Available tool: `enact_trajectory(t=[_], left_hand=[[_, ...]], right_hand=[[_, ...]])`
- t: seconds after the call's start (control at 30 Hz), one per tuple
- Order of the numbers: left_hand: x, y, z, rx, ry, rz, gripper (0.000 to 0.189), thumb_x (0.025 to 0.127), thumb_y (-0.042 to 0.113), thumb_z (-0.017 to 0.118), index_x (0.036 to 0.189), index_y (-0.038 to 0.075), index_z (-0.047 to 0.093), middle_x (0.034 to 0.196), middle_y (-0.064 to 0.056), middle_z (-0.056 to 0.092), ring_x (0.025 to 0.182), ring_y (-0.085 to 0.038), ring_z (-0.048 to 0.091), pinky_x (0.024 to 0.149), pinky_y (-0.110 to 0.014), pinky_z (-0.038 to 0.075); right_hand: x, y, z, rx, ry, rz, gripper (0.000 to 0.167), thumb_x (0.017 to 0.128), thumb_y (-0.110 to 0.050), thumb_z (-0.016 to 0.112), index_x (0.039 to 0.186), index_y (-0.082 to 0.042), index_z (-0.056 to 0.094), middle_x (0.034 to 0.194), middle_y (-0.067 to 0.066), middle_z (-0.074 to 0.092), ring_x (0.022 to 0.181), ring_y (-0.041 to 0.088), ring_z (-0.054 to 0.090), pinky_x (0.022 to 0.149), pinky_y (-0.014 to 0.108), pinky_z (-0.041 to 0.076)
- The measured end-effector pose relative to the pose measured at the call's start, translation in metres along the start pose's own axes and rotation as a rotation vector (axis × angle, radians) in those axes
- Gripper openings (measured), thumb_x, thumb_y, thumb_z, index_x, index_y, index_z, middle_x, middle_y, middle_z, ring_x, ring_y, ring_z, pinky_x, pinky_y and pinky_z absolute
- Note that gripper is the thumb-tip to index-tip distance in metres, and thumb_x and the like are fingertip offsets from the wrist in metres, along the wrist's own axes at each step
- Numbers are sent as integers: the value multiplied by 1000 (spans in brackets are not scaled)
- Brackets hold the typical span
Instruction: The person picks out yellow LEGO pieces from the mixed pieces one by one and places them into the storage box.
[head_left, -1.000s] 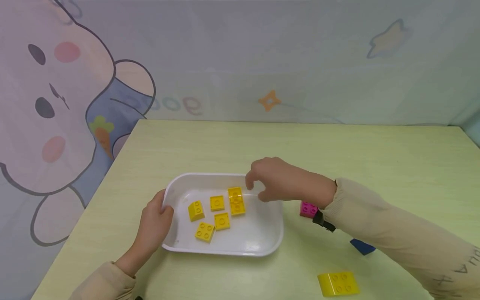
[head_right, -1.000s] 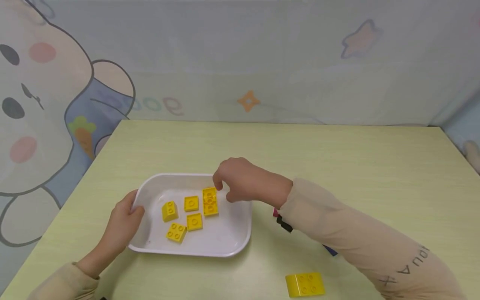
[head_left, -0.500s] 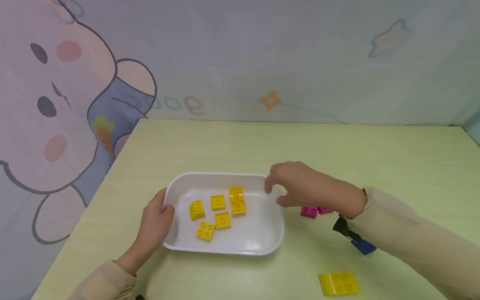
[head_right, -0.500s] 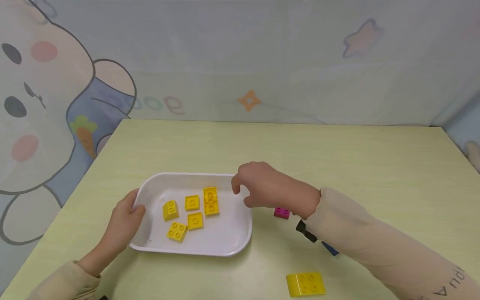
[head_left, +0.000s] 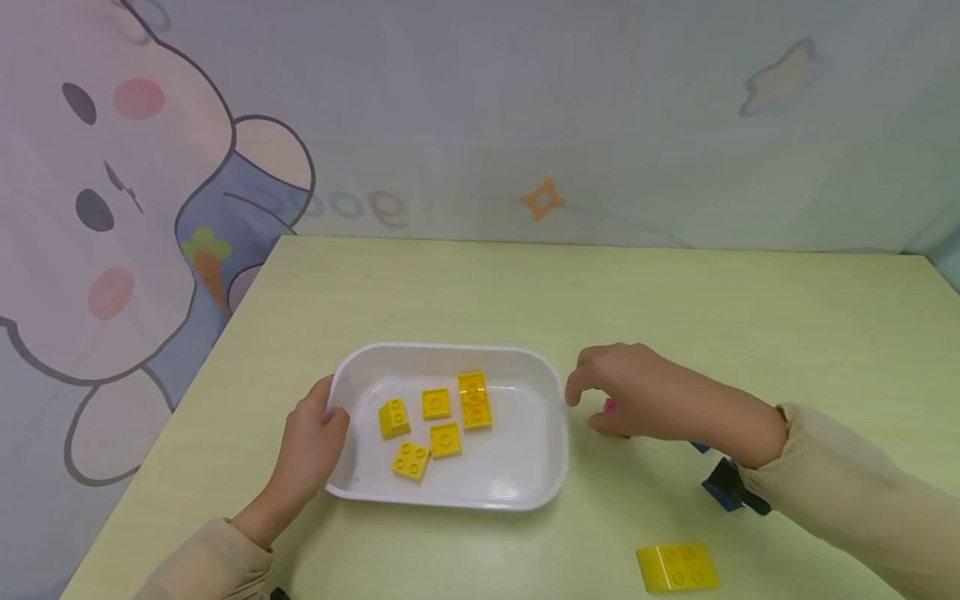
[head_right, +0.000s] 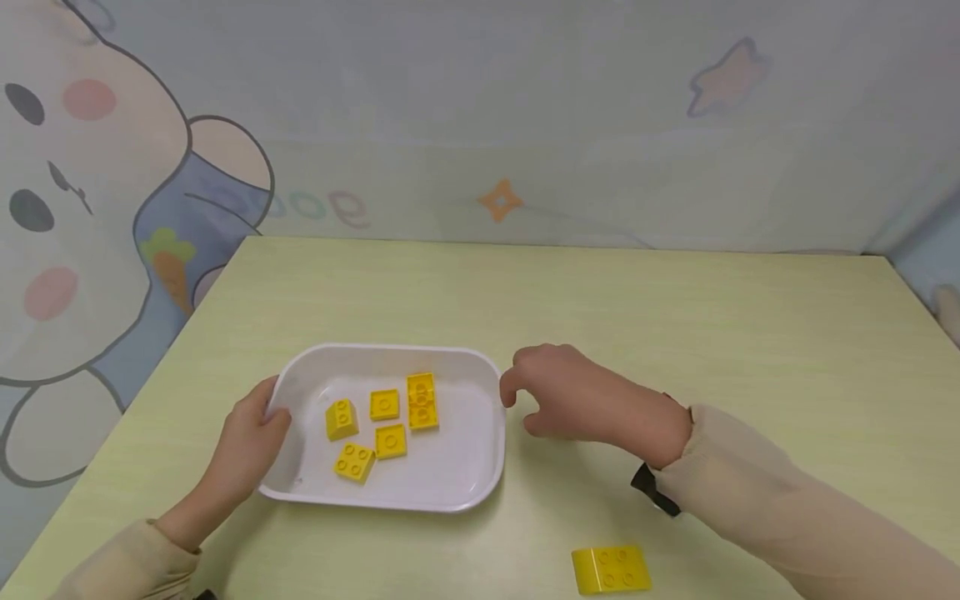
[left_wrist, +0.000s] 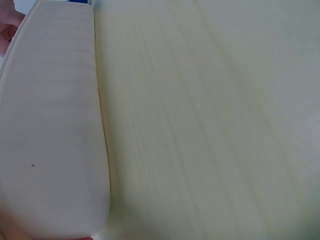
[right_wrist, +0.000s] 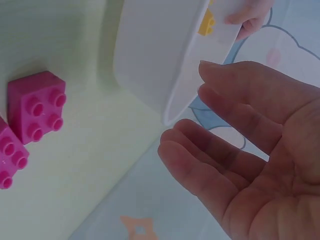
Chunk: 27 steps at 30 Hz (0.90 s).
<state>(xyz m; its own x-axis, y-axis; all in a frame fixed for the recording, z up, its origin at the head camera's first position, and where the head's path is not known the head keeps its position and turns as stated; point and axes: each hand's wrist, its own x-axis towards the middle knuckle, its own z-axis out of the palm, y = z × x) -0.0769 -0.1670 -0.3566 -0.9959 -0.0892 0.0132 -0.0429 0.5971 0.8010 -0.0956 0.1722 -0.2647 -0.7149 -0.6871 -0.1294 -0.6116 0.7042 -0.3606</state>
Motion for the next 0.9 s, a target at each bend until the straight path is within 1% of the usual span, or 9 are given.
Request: enact_trajectory(t=[0.17,0.4,0.53,0.63,0.73,0.9], left_hand=[[0,-1,0,0,-4,-1,45,89,-1,36,134,-6,42,125,-25,54,101,-33,56,85,-49,47],[-1,1,-1,-3,-14,-8,45,90,-1,36,134,-6,41,126,-25,52,105,-34,54,87,-50,45],[-1,2,-1,-6,-14,-11,45,90,-1,36,134,-7,41,127,-25,52,105,-34,54,88,-50,45],[-1,2,-1,-6,-10,-10,45,89,-1,36,133,-6,42,126,-24,53,104,-33,54,87,-49,45],[-1,3,-1,-4,-8,-7,45,89,-1,36,133,-6,43,125,-24,54,102,-33,55,86,-49,46],[-2,3,-2,-11,-9,-7,45,89,-1,36,133,-6,43,124,-24,54,102,-33,55,86,-49,46]], right_hand=[[-6,5,3,1,42,-8,18,74,-1,68,88,-12,71,86,-3,59,69,12,49,61,25,45],[-17,8,6,31,44,11,16,74,-2,72,86,-12,70,85,-4,59,72,13,52,64,25,47],[-22,10,10,45,54,-12,17,74,-2,73,85,-14,70,83,-5,58,72,12,51,62,23,47],[-26,12,14,52,61,-43,18,74,-2,72,83,-17,68,79,-7,54,70,11,48,60,22,44],[-29,14,19,61,52,-63,18,74,-1,71,84,-16,68,77,-10,51,70,10,47,60,23,44],[-34,16,23,60,44,-66,20,73,-2,72,89,-14,69,85,-11,55,74,11,50,66,26,47]])
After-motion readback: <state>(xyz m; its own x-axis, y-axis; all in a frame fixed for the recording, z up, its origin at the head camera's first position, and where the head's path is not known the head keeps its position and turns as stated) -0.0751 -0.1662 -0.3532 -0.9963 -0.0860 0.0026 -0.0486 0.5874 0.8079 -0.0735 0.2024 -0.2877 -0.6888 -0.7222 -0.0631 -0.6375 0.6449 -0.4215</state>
